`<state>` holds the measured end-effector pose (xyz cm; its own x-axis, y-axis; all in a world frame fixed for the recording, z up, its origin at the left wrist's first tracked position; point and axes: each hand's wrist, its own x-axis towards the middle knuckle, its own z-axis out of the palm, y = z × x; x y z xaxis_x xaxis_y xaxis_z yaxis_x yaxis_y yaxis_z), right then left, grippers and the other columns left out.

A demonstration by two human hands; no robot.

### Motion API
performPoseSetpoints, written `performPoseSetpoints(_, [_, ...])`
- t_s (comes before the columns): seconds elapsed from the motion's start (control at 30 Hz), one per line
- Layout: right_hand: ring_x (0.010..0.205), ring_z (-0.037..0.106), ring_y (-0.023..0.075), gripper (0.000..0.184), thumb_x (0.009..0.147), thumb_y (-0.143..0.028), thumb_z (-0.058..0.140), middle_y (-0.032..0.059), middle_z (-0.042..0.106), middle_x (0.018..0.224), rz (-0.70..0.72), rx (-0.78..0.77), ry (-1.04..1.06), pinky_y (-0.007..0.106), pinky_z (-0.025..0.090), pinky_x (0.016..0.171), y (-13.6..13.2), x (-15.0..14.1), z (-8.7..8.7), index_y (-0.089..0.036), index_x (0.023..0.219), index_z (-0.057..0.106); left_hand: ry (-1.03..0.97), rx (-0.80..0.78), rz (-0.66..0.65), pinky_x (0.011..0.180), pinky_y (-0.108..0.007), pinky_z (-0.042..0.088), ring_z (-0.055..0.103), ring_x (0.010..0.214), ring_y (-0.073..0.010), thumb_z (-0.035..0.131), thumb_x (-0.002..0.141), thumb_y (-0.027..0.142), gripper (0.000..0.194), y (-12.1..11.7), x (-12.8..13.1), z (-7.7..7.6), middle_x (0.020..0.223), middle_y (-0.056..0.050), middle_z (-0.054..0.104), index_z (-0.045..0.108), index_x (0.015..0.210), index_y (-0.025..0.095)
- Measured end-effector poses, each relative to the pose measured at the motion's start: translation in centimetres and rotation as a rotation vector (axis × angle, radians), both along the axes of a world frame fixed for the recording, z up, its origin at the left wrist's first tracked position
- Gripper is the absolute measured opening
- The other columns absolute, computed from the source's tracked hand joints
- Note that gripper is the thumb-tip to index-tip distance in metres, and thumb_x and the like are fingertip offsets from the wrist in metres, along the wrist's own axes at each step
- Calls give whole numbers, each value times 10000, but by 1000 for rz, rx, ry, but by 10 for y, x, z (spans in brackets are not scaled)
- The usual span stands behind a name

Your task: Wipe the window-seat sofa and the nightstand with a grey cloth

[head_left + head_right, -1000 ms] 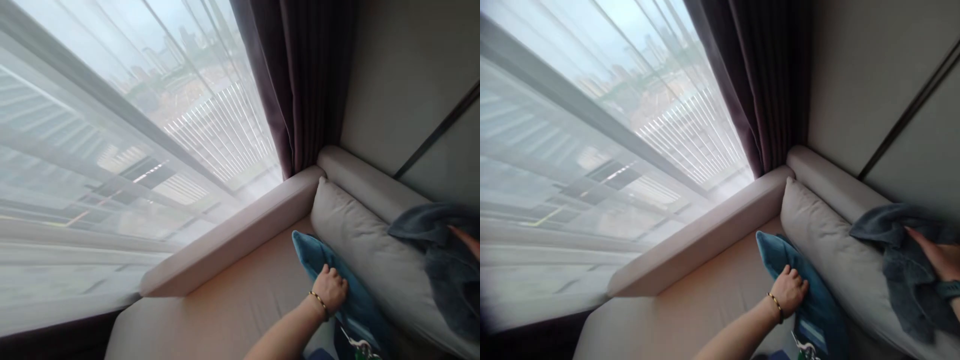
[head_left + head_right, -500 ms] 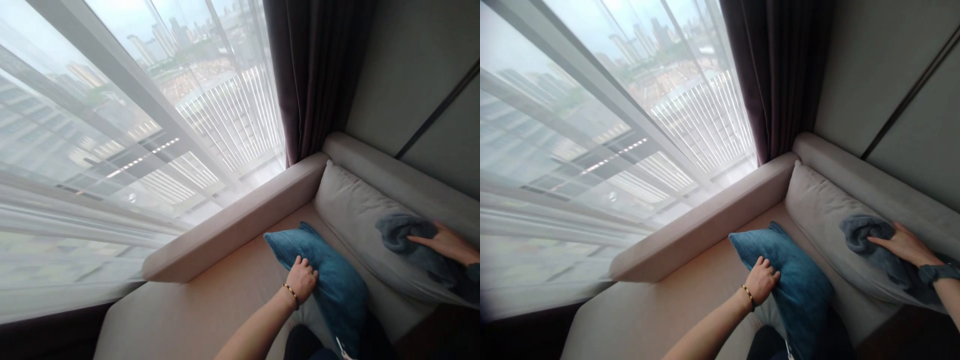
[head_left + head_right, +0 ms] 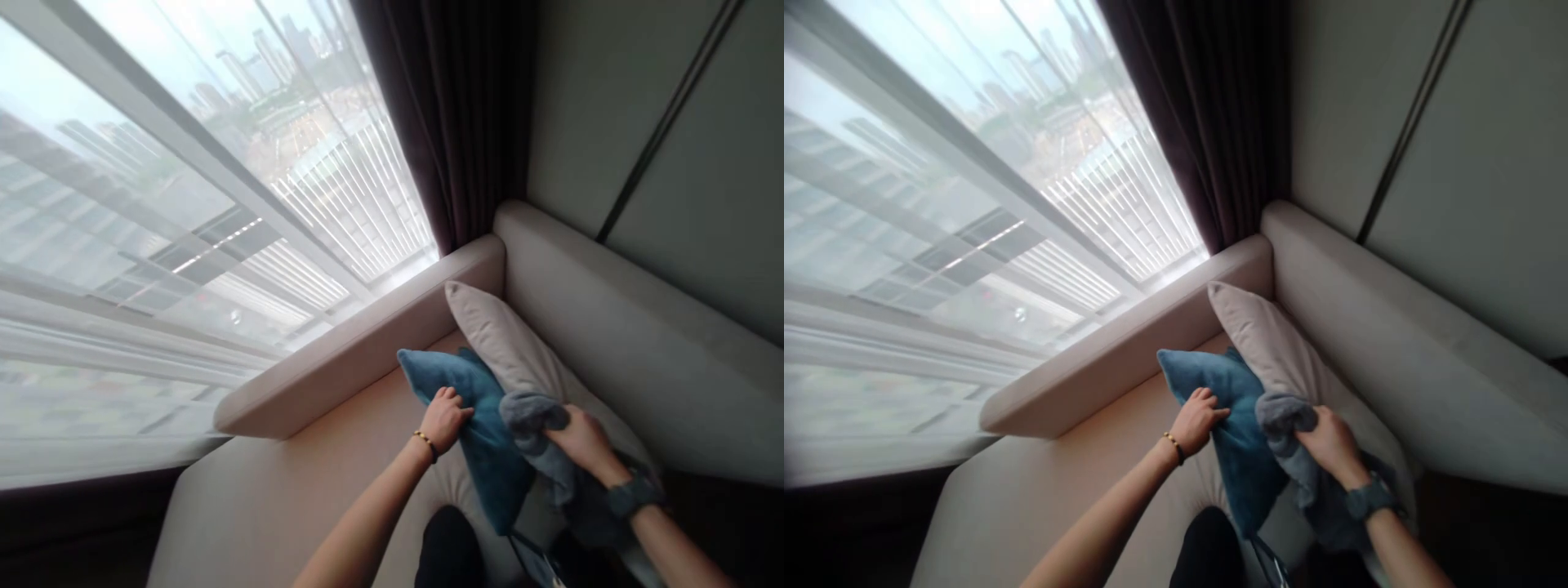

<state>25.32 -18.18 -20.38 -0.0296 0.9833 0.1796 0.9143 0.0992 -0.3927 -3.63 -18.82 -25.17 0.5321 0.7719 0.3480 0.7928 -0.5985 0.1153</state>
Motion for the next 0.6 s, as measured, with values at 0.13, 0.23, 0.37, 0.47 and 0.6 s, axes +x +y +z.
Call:
performPoseSetpoints(0.13, [794, 638, 182, 105, 792, -214, 691, 38, 677, 859, 126, -45, 75, 312, 507, 719, -8, -13, -3, -145, 859, 649, 73, -37, 78, 767, -332, 368, 448, 798, -200, 448, 873, 92, 289, -23, -7, 20, 738, -63, 559, 695, 926, 232])
performPoseSetpoints(0.23, [813, 638, 187, 138, 781, -209, 715, 40, 678, 861, 150, -65, 106, 321, 509, 733, 6, 10, 32, -132, 876, 651, 94, -21, 120, 786, -334, 371, 454, 831, -202, 420, 907, 131, 302, -24, 11, 50, 799, -68, 564, 686, 1001, 237])
performPoseSetpoints(0.37, [850, 645, 214, 205, 804, -318, 680, 56, 673, 861, 53, -84, 92, 347, 513, 752, 41, 75, 99, -135, 888, 643, 87, 5, 125, 799, -352, 368, 463, 889, -217, 430, 934, 224, 268, 5, 69, 90, 873, -82, 578, 696, 919, 201])
performPoseSetpoints(0.47, [791, 644, 306, 211, 713, -404, 665, 107, 656, 736, -80, -70, 10, 441, 497, 715, 63, 114, 139, -202, 704, 606, 67, 28, 76, 823, -369, 369, 466, 922, -228, 454, 924, 233, 269, 31, 114, 113, 900, -90, 586, 696, 823, 171])
performPoseSetpoints(0.6, [861, 614, 452, 344, 624, -627, 571, 224, 641, 768, -196, -14, -53, 513, 481, 670, 62, 128, 165, -334, 523, 421, -5, 94, 50, 953, -401, 341, 460, 1006, -234, 391, 942, 201, 296, 45, 148, 135, 967, -96, 582, 681, 912, 148])
